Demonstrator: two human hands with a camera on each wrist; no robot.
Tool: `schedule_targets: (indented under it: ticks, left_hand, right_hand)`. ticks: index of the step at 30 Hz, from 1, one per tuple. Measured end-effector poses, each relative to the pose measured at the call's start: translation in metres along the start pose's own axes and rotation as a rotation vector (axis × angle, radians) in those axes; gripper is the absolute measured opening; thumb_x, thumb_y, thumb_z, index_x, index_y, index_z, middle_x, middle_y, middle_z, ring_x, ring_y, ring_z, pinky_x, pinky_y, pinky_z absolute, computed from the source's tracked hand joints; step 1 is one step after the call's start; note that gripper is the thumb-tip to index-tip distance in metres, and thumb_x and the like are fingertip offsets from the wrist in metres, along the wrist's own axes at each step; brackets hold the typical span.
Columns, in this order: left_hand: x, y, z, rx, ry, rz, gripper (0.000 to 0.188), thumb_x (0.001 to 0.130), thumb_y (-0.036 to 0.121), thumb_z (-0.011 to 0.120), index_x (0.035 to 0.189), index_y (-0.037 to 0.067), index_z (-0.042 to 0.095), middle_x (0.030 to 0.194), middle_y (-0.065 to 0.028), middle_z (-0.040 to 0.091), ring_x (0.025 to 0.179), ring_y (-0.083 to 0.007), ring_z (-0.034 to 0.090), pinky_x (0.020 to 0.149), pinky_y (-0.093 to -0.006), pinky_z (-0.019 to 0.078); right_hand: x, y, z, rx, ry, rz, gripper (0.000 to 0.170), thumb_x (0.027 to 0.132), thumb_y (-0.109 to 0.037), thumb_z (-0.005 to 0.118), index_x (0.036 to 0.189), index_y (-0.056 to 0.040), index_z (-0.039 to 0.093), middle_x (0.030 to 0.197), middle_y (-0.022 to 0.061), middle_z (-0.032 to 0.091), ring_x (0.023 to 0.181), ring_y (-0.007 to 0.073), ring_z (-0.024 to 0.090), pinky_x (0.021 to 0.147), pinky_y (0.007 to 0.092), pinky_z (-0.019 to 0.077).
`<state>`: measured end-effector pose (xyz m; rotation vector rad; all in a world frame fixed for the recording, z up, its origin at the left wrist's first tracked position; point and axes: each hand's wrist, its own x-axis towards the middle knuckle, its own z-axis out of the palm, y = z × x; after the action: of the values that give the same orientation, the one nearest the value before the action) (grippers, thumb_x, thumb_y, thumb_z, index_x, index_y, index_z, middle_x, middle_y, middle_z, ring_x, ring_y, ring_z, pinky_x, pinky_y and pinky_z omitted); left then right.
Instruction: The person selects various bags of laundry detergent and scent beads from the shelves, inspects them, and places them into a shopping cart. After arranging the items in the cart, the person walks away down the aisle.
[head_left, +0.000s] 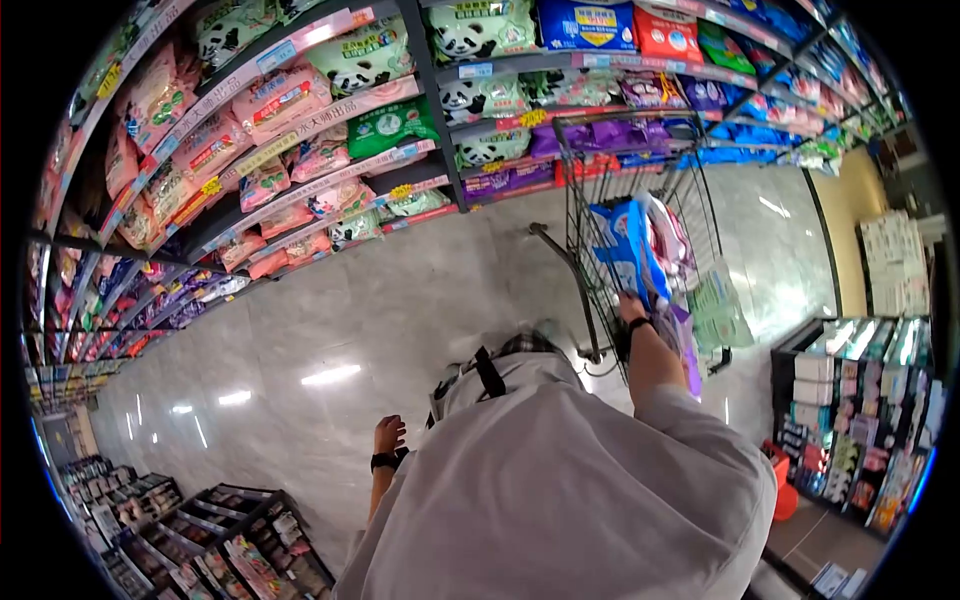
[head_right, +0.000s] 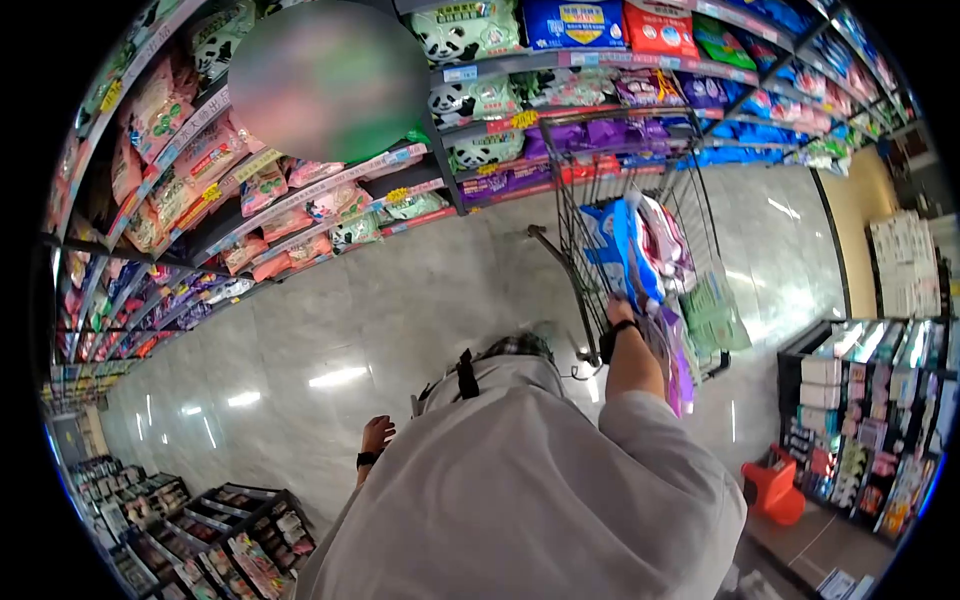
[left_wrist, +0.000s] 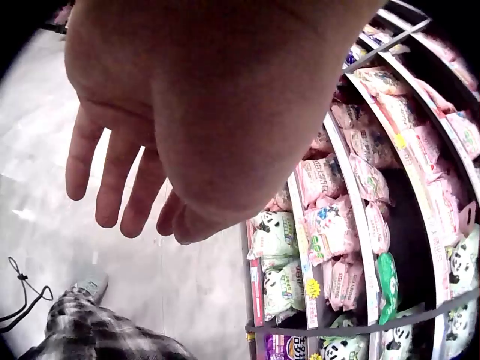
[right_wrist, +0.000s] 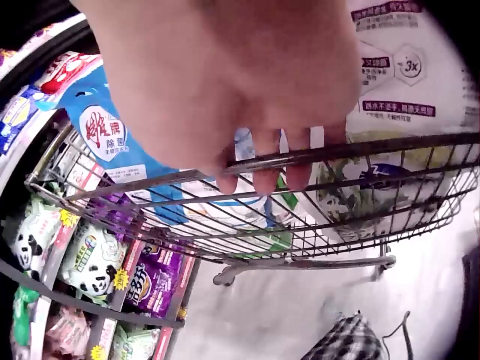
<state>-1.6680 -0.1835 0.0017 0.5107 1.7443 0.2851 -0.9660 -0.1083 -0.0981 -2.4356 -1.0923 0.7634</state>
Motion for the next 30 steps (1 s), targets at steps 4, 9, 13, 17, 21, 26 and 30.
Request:
schedule_targets:
  ticks: [4, 9, 13, 17, 21, 26, 30]
  left_hand:
    - [0.013, -0.020, -0.046, -0.046, 0.010, -0.012, 0.036, 0.090, 0.032, 0.057, 0.117, 0.008, 0.058, 0.096, -0.0050, 0.066, 0.082, -0.0162, 0.062, 0.062, -0.0311, 0.0474]
    - [0.018, -0.040, -0.090, -0.043, 0.044, 0.016, 0.038, 0.091, 0.035, 0.057, 0.119, 0.009, 0.057, 0.099, -0.0055, 0.066, 0.087, -0.0174, 0.062, 0.065, -0.0337, 0.0483]
    - [0.020, -0.047, -0.099, -0.064, 0.073, -0.027, 0.037, 0.091, 0.034, 0.057, 0.120, 0.012, 0.055, 0.100, -0.0055, 0.066, 0.088, -0.0194, 0.063, 0.064, -0.0342, 0.0497]
    - [0.056, -0.087, -0.101, -0.100, -0.072, 0.101, 0.039, 0.091, 0.033, 0.057, 0.121, 0.008, 0.056, 0.104, -0.0081, 0.066, 0.092, -0.0216, 0.063, 0.072, -0.0344, 0.0512]
    - [0.110, -0.110, -0.111, 0.144, -0.081, 0.256, 0.037, 0.089, 0.027, 0.059, 0.113, -0.001, 0.062, 0.105, -0.0121, 0.067, 0.095, -0.0219, 0.064, 0.079, -0.0329, 0.0513]
    - [0.045, 0.040, -0.113, 0.093, -0.047, 0.029, 0.036, 0.090, 0.032, 0.057, 0.118, 0.009, 0.059, 0.106, -0.0080, 0.066, 0.091, -0.0204, 0.064, 0.071, -0.0370, 0.0515]
    - [0.090, 0.060, -0.140, -0.115, 0.038, -0.036, 0.037, 0.091, 0.036, 0.056, 0.120, 0.013, 0.055, 0.108, -0.0078, 0.065, 0.095, -0.0206, 0.063, 0.073, -0.0363, 0.0503]
  right_hand:
    - [-0.035, -0.040, 0.039, 0.099, 0.045, -0.004, 0.031, 0.095, -0.033, 0.046, 0.104, -0.0087, 0.063, 0.103, 0.0211, 0.064, 0.097, 0.0398, 0.059, 0.081, 0.0440, 0.0455]
    - [-0.074, -0.075, 0.075, 0.134, 0.074, -0.045, 0.030, 0.095, -0.034, 0.047, 0.101, -0.0099, 0.063, 0.100, 0.0184, 0.064, 0.096, 0.0386, 0.059, 0.082, 0.0432, 0.0450]
    - [-0.095, -0.099, 0.091, 0.163, 0.079, -0.167, 0.030, 0.095, -0.035, 0.049, 0.097, -0.0093, 0.063, 0.093, 0.0168, 0.064, 0.091, 0.0349, 0.060, 0.080, 0.0414, 0.0459]
    - [-0.105, -0.116, 0.107, 0.062, 0.024, -0.142, 0.031, 0.096, -0.036, 0.048, 0.096, -0.0087, 0.063, 0.080, 0.0141, 0.063, 0.076, 0.0291, 0.061, 0.071, 0.0392, 0.0468]
    - [-0.102, -0.125, 0.116, 0.218, -0.068, -0.140, 0.035, 0.096, -0.039, 0.049, 0.094, -0.0064, 0.063, 0.072, 0.0097, 0.060, 0.067, 0.0207, 0.059, 0.062, 0.0354, 0.0449]
    - [-0.108, -0.166, 0.095, 0.294, -0.299, 0.096, 0.034, 0.095, -0.040, 0.050, 0.093, -0.0075, 0.062, 0.066, 0.0076, 0.057, 0.065, 0.0188, 0.057, 0.061, 0.0340, 0.0438]
    - [-0.083, -0.105, 0.147, -0.082, -0.021, -0.602, 0.017, 0.090, -0.021, 0.054, 0.101, -0.0080, 0.057, 0.082, 0.0107, 0.058, 0.069, 0.0220, 0.059, 0.061, 0.0364, 0.0490]
